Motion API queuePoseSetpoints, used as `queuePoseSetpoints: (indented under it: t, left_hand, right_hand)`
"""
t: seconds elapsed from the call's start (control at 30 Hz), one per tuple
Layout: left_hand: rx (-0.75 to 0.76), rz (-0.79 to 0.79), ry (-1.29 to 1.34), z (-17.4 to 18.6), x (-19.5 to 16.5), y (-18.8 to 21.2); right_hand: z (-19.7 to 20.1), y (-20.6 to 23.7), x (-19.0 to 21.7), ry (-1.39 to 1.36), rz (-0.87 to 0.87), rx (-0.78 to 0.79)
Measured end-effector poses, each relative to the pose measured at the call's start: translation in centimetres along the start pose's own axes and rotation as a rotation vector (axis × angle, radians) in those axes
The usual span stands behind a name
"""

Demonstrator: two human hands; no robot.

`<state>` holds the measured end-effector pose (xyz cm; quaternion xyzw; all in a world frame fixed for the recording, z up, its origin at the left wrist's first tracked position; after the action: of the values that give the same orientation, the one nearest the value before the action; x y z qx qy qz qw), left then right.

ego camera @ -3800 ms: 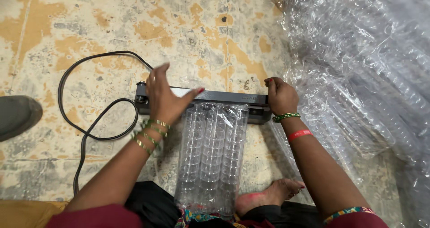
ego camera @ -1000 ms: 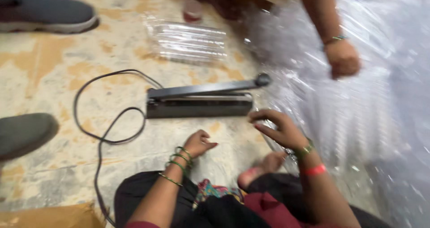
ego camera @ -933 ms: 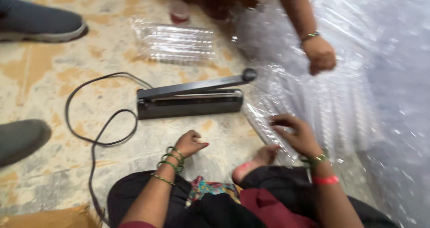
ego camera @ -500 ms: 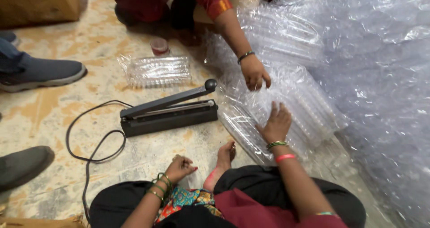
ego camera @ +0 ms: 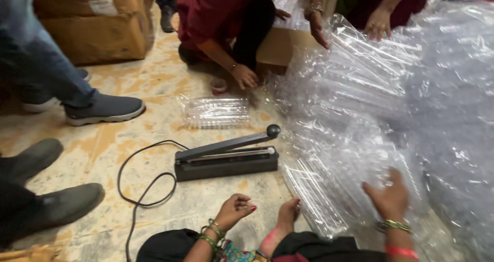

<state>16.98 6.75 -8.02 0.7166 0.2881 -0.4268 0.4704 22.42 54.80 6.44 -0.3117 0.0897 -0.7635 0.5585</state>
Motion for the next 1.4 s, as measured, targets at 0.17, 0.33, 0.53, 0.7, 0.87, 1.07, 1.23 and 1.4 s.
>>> queuePoseSetpoints:
  t: [0.17, 0.33, 0.53, 0.7, 0.87, 1.07, 1.23, 1.4]
  left_hand:
    - [0.079, -0.211, -0.005, -2.9, -4.7, 0.5]
    - [0.12, -0.513, -0.13, -4.5, -12.2, 4.5]
    - [0.074, -0.743, 0.032, -0.1, -21.0, 11.2]
    - [-0.279, -0.66, -0.076, 5.1, -19.7, 13.7]
    - [-0.536, -0.773, -0.099, 5.5, -14.6, 12.5]
    - [-0.5, -0.56, 0.047, 4.8, -12.5, 10.2]
    - [-0.676, -0.449, -0.204, 5.9, -15.1, 10.4]
    - [-0.509, -0.696, -0.044, 6.7, -16.5, 12.8]
  right_hand:
    - [9.3, -0.6, 5.3, -0.179, 0.06, -0.033]
    - [11.6, 0.1, 17.1, -0.728, 0.168, 0.178]
    - [3.3, 2.6, 27.6, -1.169, 0.453, 0.401]
    - [-10.2, 6.5, 28.9, -1.325, 0.07, 0.537]
    - [-15.6, 9.9, 29.7, -1.266, 0.232, 0.613]
    - [-11.1, 6.9, 29.6, -1.138, 0.462, 0.563]
    - [-6.5, 2.3, 31.1, -1.064, 0.613, 0.457]
    - [-4.2, 0.5, 30.8, -1.015, 0.516, 0.363]
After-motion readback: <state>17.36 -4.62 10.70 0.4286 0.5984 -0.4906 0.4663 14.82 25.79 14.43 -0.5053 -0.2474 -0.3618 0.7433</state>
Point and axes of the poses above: each hand's wrist, its own y-axis away from the middle knuckle, its own z-axis out of the back of the hand, x = y × z, the point moved 6 cm from there along -y, towards the middle knuckle, and after that the axes turned 14 degrees about z, right-handed, at the moved point
